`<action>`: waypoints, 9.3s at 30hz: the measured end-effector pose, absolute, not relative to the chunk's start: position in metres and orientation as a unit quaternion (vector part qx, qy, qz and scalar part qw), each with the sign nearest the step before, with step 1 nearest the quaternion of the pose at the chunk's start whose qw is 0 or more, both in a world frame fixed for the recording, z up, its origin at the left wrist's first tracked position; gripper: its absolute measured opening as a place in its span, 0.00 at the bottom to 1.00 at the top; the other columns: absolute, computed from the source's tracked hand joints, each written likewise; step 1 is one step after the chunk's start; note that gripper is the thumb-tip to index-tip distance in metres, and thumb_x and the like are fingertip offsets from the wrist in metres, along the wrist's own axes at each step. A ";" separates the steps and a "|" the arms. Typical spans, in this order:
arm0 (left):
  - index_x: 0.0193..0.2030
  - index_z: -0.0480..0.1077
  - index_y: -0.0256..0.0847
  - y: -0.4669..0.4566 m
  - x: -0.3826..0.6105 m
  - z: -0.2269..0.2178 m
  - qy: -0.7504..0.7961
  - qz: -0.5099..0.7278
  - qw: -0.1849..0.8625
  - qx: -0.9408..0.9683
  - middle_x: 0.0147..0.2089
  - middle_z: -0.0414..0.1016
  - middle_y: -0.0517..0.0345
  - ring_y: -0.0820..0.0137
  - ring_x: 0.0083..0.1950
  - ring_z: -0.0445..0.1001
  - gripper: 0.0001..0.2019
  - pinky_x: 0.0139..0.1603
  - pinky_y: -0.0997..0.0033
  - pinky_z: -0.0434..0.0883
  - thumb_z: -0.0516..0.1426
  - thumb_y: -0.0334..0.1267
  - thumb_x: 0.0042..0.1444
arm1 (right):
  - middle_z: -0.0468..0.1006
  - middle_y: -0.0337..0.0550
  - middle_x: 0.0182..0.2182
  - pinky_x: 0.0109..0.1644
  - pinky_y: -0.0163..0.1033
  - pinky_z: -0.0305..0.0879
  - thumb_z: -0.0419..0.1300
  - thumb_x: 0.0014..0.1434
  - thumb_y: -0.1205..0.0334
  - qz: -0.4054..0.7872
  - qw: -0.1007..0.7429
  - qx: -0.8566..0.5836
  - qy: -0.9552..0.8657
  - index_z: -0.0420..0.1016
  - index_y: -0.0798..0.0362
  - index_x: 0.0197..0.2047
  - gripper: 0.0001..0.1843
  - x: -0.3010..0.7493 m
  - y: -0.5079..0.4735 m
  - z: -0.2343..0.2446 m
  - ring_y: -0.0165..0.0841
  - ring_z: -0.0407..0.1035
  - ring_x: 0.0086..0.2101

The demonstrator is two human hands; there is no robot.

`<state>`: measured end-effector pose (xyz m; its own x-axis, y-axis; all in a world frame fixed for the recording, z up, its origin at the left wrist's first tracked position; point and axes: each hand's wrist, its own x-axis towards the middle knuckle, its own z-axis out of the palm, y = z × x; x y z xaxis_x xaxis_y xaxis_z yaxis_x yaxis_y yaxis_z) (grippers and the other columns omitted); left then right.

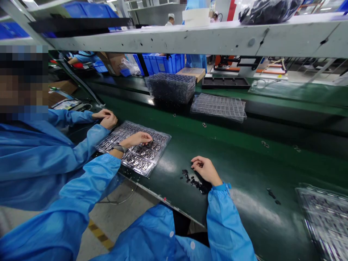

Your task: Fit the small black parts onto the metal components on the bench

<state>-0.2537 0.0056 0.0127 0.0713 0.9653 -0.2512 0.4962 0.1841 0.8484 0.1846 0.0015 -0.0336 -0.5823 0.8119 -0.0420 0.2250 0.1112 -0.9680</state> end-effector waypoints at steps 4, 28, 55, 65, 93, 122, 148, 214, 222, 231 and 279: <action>0.35 0.80 0.35 0.010 -0.256 -0.001 0.669 0.279 0.394 0.566 0.25 0.76 0.57 0.72 0.24 0.68 0.14 0.26 0.74 0.65 0.68 0.45 0.48 | 0.83 0.46 0.32 0.42 0.40 0.73 0.62 0.57 0.56 0.552 0.264 -0.365 -0.702 0.77 0.55 0.43 0.13 0.185 0.002 -0.033 0.36 0.79 0.33; 0.32 0.78 0.36 0.016 -0.260 -0.016 0.653 0.289 0.335 0.615 0.24 0.74 0.59 0.71 0.27 0.71 0.14 0.30 0.74 0.65 0.68 0.46 0.46 | 0.83 0.47 0.31 0.40 0.40 0.73 0.62 0.56 0.57 0.546 0.265 -0.369 -0.704 0.76 0.55 0.42 0.12 0.183 0.001 -0.033 0.36 0.79 0.32; 0.40 0.79 0.44 0.011 -0.234 0.008 0.610 0.182 0.239 0.733 0.35 0.68 0.59 0.65 0.38 0.70 0.18 0.42 0.70 0.67 0.72 0.46 0.43 | 0.84 0.46 0.31 0.43 0.41 0.74 0.62 0.55 0.59 0.546 0.260 -0.374 -0.703 0.76 0.55 0.42 0.12 0.183 0.001 -0.033 0.37 0.79 0.33; 0.38 0.77 0.40 0.018 -0.233 0.013 0.627 0.212 0.220 0.717 0.35 0.72 0.58 0.67 0.37 0.71 0.16 0.40 0.71 0.68 0.68 0.49 0.48 | 0.83 0.46 0.31 0.41 0.39 0.73 0.61 0.54 0.61 0.544 0.261 -0.372 -0.705 0.78 0.55 0.39 0.10 0.182 0.002 -0.034 0.35 0.78 0.32; 0.42 0.76 0.39 0.233 0.148 -0.032 0.594 0.214 0.295 0.717 0.47 0.82 0.44 0.60 0.48 0.80 0.12 0.45 0.69 0.71 0.65 0.45 0.56 | 0.80 0.37 0.25 0.32 0.31 0.67 0.55 0.43 0.78 0.581 0.353 -0.428 -0.595 0.74 0.54 0.32 0.14 0.185 0.017 -0.045 0.30 0.75 0.27; 0.50 0.75 0.36 0.072 0.033 -0.008 0.341 0.533 0.677 0.377 0.35 0.76 0.55 0.73 0.30 0.75 0.24 0.31 0.72 0.73 0.71 0.40 0.48 | 0.83 0.48 0.28 0.24 0.36 0.64 0.72 0.45 0.52 0.472 0.535 -0.520 -0.470 0.79 0.54 0.33 0.15 0.242 0.028 -0.029 0.34 0.72 0.25; 0.51 0.71 0.36 0.024 0.050 -0.015 0.371 0.447 0.645 0.498 0.34 0.75 0.58 0.69 0.28 0.79 0.19 0.28 0.72 0.72 0.66 0.40 0.55 | 0.81 0.39 0.28 0.37 0.38 0.70 0.71 0.50 0.63 0.484 0.584 -0.464 -0.458 0.81 0.50 0.32 0.05 0.236 0.023 -0.028 0.32 0.73 0.29; 0.39 0.78 0.35 0.016 0.057 -0.012 0.424 0.458 0.600 0.501 0.26 0.76 0.56 0.70 0.25 0.74 0.13 0.28 0.71 0.71 0.65 0.44 0.55 | 0.80 0.41 0.30 0.38 0.40 0.72 0.72 0.52 0.57 0.410 0.534 -0.493 -0.551 0.79 0.50 0.32 0.09 0.218 0.011 -0.018 0.35 0.73 0.31; 0.39 0.78 0.34 0.020 0.053 -0.013 0.425 0.458 0.617 0.478 0.23 0.75 0.57 0.71 0.25 0.72 0.13 0.28 0.72 0.68 0.65 0.44 0.56 | 0.81 0.42 0.30 0.36 0.41 0.72 0.74 0.52 0.56 0.399 0.532 -0.494 -0.559 0.79 0.50 0.34 0.11 0.213 0.007 -0.015 0.35 0.74 0.30; 0.39 0.79 0.35 0.023 0.045 -0.012 0.421 0.449 0.606 0.505 0.28 0.76 0.55 0.71 0.27 0.73 0.13 0.28 0.72 0.68 0.65 0.45 0.56 | 0.83 0.43 0.30 0.40 0.43 0.76 0.72 0.56 0.51 0.470 0.525 -0.476 -0.526 0.77 0.50 0.40 0.15 0.215 0.008 -0.015 0.38 0.79 0.32; 0.48 0.79 0.36 0.026 0.039 -0.014 0.390 0.442 0.588 0.555 0.32 0.77 0.55 0.71 0.30 0.75 0.14 0.32 0.72 0.72 0.62 0.43 0.59 | 0.83 0.41 0.28 0.37 0.40 0.75 0.72 0.55 0.54 0.539 0.517 -0.451 -0.488 0.73 0.50 0.36 0.14 0.219 0.014 -0.023 0.34 0.78 0.28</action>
<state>0.0393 0.0259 -0.0137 0.3063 0.9514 0.0315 -0.0869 -0.0050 0.9962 0.2193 0.0144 -0.0230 -0.0575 0.9982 0.0185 -0.1178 0.0116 -0.9930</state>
